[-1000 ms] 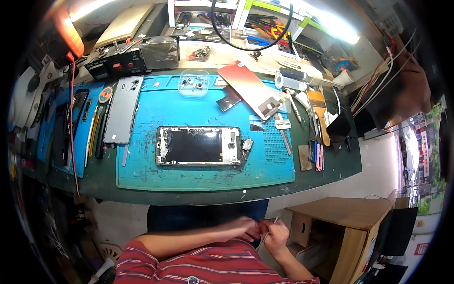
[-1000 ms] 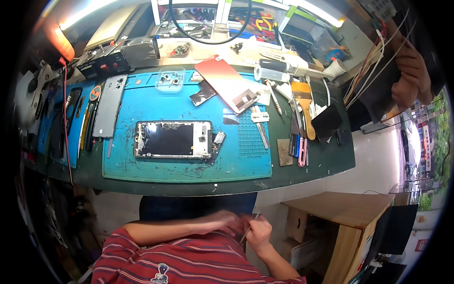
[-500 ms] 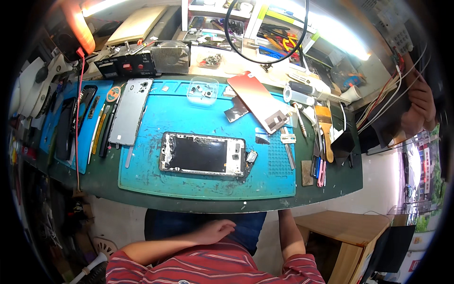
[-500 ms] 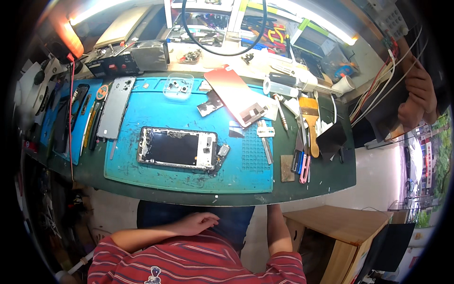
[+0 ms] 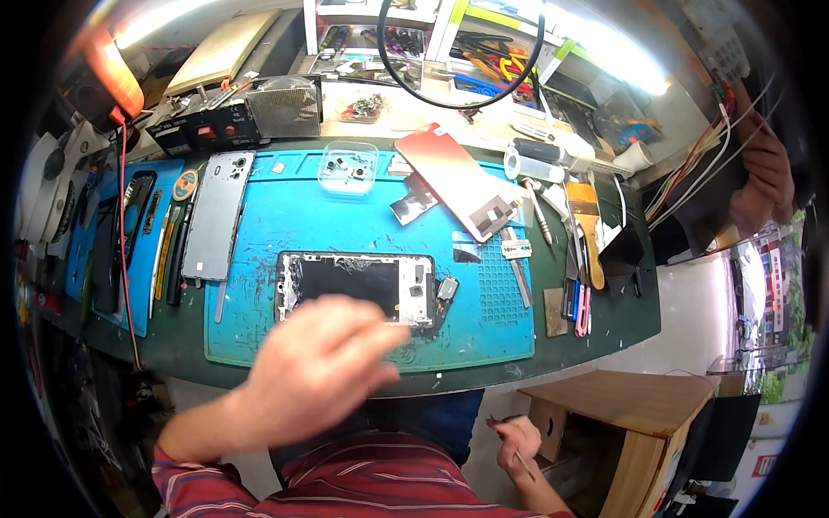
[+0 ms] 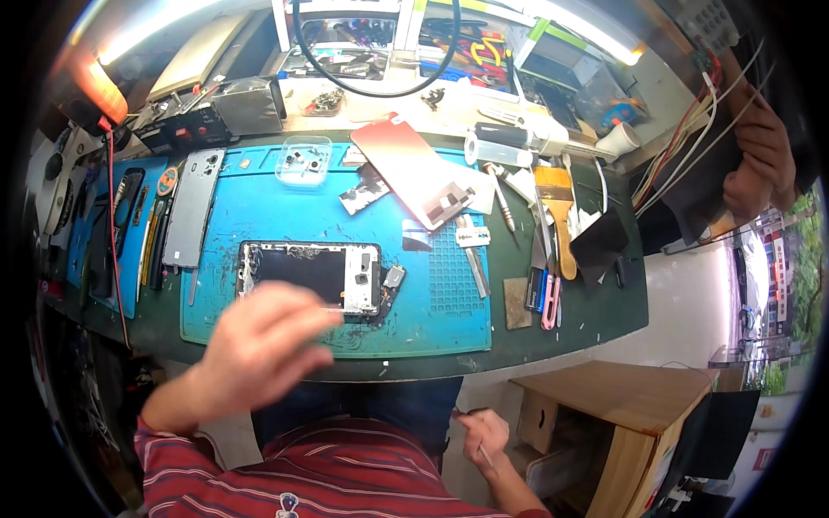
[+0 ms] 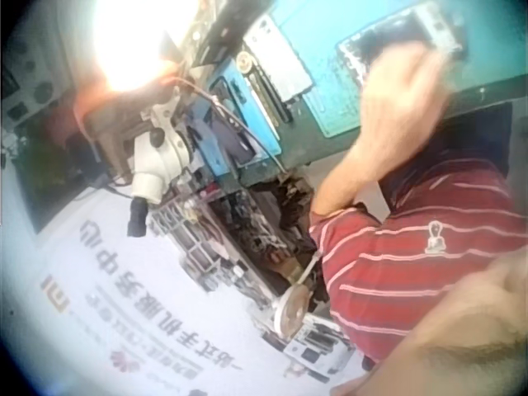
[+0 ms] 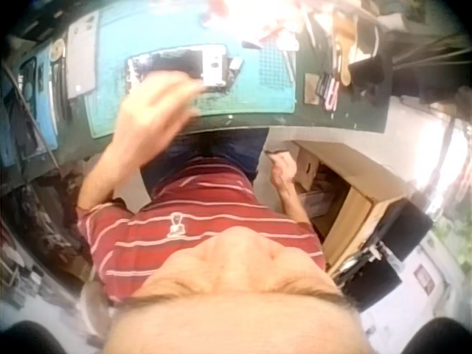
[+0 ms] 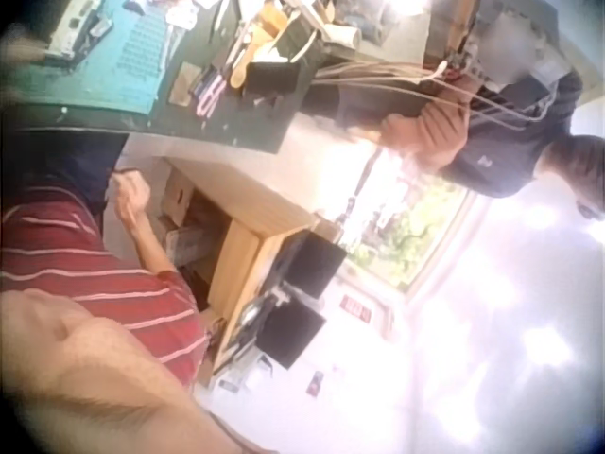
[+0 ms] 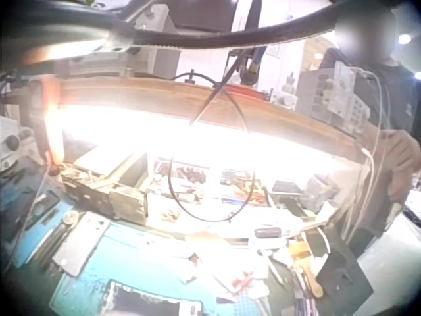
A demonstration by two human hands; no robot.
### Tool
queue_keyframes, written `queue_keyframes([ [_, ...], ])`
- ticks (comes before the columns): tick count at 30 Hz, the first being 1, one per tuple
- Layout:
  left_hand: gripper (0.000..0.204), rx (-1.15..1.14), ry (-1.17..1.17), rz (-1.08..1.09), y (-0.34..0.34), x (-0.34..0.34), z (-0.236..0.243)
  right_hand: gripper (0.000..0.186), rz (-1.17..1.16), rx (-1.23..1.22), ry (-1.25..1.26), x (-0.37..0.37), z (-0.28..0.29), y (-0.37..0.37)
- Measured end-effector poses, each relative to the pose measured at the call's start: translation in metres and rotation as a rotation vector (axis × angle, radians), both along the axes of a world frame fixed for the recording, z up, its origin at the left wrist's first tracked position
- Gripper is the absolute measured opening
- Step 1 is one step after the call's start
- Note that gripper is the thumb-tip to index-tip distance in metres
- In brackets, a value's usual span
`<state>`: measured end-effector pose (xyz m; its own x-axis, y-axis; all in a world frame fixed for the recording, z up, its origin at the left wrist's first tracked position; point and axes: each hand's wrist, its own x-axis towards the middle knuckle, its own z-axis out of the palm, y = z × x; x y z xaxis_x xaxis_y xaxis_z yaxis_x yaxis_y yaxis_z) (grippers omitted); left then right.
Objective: The person disassembles a smartphone on a workbench, using a metal spudger and screwdriver to pry and unscrew components. They remove the back cover and internal parts, then reassemble the device by aligning and securing the components back into place.
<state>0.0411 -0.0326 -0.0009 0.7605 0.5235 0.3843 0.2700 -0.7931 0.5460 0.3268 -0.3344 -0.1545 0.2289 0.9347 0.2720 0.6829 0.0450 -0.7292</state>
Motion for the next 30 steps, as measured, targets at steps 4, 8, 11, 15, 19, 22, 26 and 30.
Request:
queue_keyframes([
  [4, 0.076, 0.188, 0.272, -0.033, 0.046, 0.014, -0.005, 0.026, 0.253, 0.302, -0.096, 0.0, 0.086, 0.075],
  [8, 0.074, 0.209, 0.313, -0.112, 0.056, 0.006, -0.003, 0.044, 0.248, 0.358, -0.292, -0.007, 0.138, 0.175],
  [11, 0.074, 0.2, 0.28, -0.084, 0.057, 0.006, -0.007, 0.041, 0.21, 0.164, -0.349, -0.011, 0.143, 0.215],
  [15, 0.074, 0.181, 0.255, -0.016, 0.05, 0.006, -0.009, 0.041, 0.227, 0.162, -0.441, -0.023, 0.132, 0.231],
  [19, 0.076, 0.184, 0.291, 0.042, 0.041, 0.004, -0.008, 0.049, 0.284, 0.159, -0.21, -0.03, 0.135, 0.243],
  [22, 0.076, 0.169, 0.315, 0.045, 0.04, 0.002, -0.008, 0.048, 0.289, 0.13, -0.008, -0.031, 0.134, 0.242],
  [26, 0.077, 0.145, 0.348, 0.031, 0.041, 0.0, -0.007, 0.032, 0.37, 0.136, -0.161, -0.034, 0.138, 0.254],
  [30, 0.079, 0.156, 0.318, 0.031, 0.039, 0.0, -0.011, 0.03, 0.345, 0.24, -0.227, -0.042, 0.127, 0.25],
])
